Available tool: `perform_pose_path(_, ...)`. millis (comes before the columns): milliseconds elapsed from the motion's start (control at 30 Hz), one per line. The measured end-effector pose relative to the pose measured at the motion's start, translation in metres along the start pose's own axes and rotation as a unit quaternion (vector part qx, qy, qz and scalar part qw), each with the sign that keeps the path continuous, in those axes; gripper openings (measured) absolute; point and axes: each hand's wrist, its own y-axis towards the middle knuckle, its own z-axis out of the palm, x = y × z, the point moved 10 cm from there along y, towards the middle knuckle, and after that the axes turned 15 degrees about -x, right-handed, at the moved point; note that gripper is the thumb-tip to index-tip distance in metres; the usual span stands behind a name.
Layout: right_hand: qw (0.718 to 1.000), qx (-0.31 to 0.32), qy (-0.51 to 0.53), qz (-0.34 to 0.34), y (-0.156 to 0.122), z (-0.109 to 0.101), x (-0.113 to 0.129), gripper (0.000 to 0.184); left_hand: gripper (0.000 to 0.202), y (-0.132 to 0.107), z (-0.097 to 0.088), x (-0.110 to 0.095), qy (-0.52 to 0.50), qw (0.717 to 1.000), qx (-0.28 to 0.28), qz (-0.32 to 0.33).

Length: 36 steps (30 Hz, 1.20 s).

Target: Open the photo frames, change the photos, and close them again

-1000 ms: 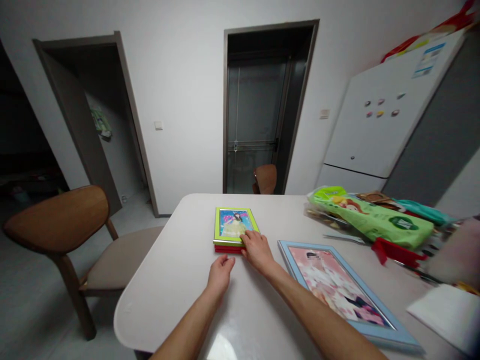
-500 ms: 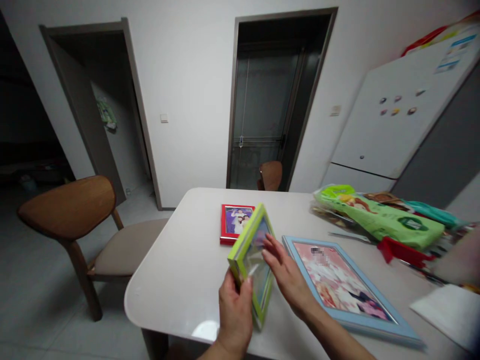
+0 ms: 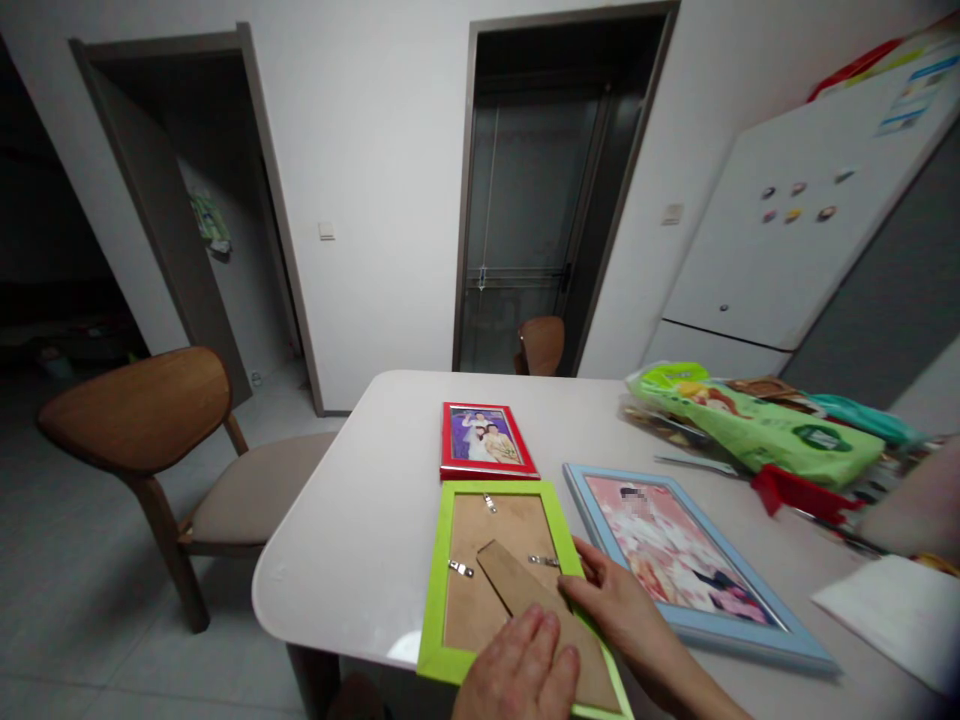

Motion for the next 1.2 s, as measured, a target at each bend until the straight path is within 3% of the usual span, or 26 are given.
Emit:
perform_pose_path(100,0.981,-0.037,-0.168,-0.095,0.015,-0.004,-0.008,0.051,0.026,-0.008,0.002,0.0,0.03,0.999,-0.038,-0.015)
perform_pose_path(233,0.921,-0.074,-0.333,-0.188,0.019,-0.006,-0.007,0.049,0.025,-0.021,0.017,-0.003,0.037,0.999,-0.006,-0.009)
perform_pose_path(367,0.885,-0.077,-0.392,-0.24,0.018,-0.001,-0.001,0.042,0.022,-0.036,0.033,-0.007,0.01,0.998,0.068,0.001)
perform_pose_path(433,0.879,-0.07,-0.401,-0.248,0.019,0.002,0.0,0.041,0.023,-0.04,0.04,-0.003,-0.045,0.989,0.143,-0.017)
perform_pose_path(533,0.872,-0.071,-0.413,-0.254,0.021,0.004,0.002,0.041,0.044,-0.043,0.043,0.023,-0.12,0.95,0.265,-0.11)
perform_pose_path(633,0.867,-0.072,-0.418,-0.261,0.02,0.008,0.005,0.034,0.056,-0.05,0.032,0.083,-0.049,0.91,0.307,-0.275)
perform_pose_path(700,0.868,-0.075,-0.415,-0.262,0.02,0.01,0.007,0.03,0.058,-0.061,0.027,0.112,-0.016,0.878,0.317,-0.358)
perform_pose_path(767,0.87,-0.08,-0.409,-0.263,0.021,0.011,0.01,0.029,0.06,-0.07,0.027,0.123,-0.027,0.86,0.317,-0.399)
perform_pose_path(1000,0.859,-0.077,-0.408,-0.298,0.014,0.023,0.026,0.028,0.06,-0.074,0.024,0.126,-0.064,0.864,0.244,-0.436)
perform_pose_path(1067,0.857,-0.062,-0.388,-0.333,0.004,0.042,0.037,0.026,0.058,-0.073,0.023,0.125,-0.054,0.87,0.241,-0.426)
perform_pose_path(1200,0.857,0.037,-0.36,-0.368,-0.013,0.1,0.045,0.018,0.055,-0.073,0.024,0.126,-0.038,0.877,0.245,-0.413)
